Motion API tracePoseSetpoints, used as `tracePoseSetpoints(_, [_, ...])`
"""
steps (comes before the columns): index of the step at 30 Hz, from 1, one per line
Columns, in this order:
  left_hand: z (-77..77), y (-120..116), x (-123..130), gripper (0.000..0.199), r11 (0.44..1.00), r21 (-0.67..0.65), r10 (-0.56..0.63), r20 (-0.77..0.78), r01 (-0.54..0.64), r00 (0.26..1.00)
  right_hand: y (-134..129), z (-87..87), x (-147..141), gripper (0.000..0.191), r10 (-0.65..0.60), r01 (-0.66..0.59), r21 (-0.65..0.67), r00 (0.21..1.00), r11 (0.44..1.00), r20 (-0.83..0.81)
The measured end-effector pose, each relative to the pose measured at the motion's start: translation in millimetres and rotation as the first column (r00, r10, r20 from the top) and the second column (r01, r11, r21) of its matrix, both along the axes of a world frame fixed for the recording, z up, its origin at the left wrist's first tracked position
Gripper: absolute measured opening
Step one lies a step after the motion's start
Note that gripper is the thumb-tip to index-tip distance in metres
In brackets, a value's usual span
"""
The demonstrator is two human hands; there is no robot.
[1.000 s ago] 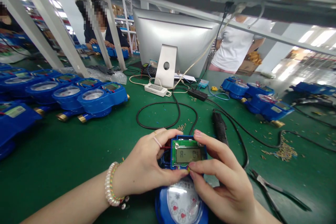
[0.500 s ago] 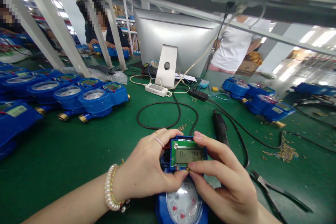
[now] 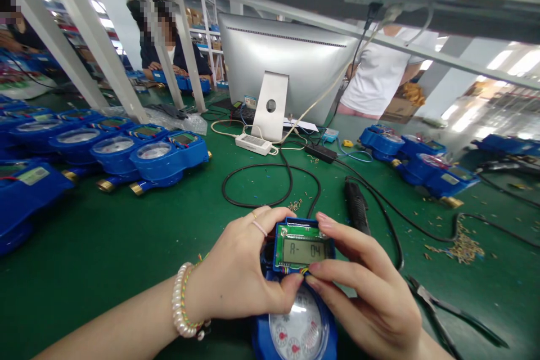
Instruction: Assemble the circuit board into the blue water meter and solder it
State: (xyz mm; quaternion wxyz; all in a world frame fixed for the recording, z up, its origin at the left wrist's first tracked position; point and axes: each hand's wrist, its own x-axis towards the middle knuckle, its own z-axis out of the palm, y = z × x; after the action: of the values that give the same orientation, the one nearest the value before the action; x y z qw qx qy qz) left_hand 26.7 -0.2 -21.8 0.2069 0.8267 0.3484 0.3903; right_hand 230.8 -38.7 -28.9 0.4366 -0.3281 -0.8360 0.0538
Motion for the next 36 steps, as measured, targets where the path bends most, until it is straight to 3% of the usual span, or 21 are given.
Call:
tracePoseSetpoints(13, [1.3,0.9,-2.2,0.058,0.995,-0.096,-0.026,0.004,0.026,1.0,0.5,-2.3,2.1,0.019,0.03,-0.031,0.036,0.999,0.999,0.038])
tracePoseSetpoints(20, [-2.6,-1.1,0.6,0.06,0.997,0.068,0.024,-0.072,-0.019,0.997,2.1,-2.5,-1.6,0.021,0.023,-0.029,0.103,0.998,0.994,0.063])
tracePoseSetpoints(24, [-5.4,-2.2,1.3,0.061,0.992,0.12,0.049,-0.078,-0.04,0.996,1.1,-3.2,-2.9,0.019,0.015,-0.019,0.078,0.998,0.997,0.054])
tracePoseSetpoints(30, [-4.4,-0.7,2.6,0.059,0.99,0.13,0.056,-0.058,-0.048,0.997,-0.1,-2.4,-3.5,0.02,-0.005,0.005,0.013,1.0,1.0,0.026])
tracePoseSetpoints(36, [-4.6,-1.6,1.6,0.061,0.997,0.061,0.04,-0.037,-0.037,0.999,1.4,-1.1,-3.7,0.02,0.011,-0.012,-0.025,1.0,1.0,-0.025])
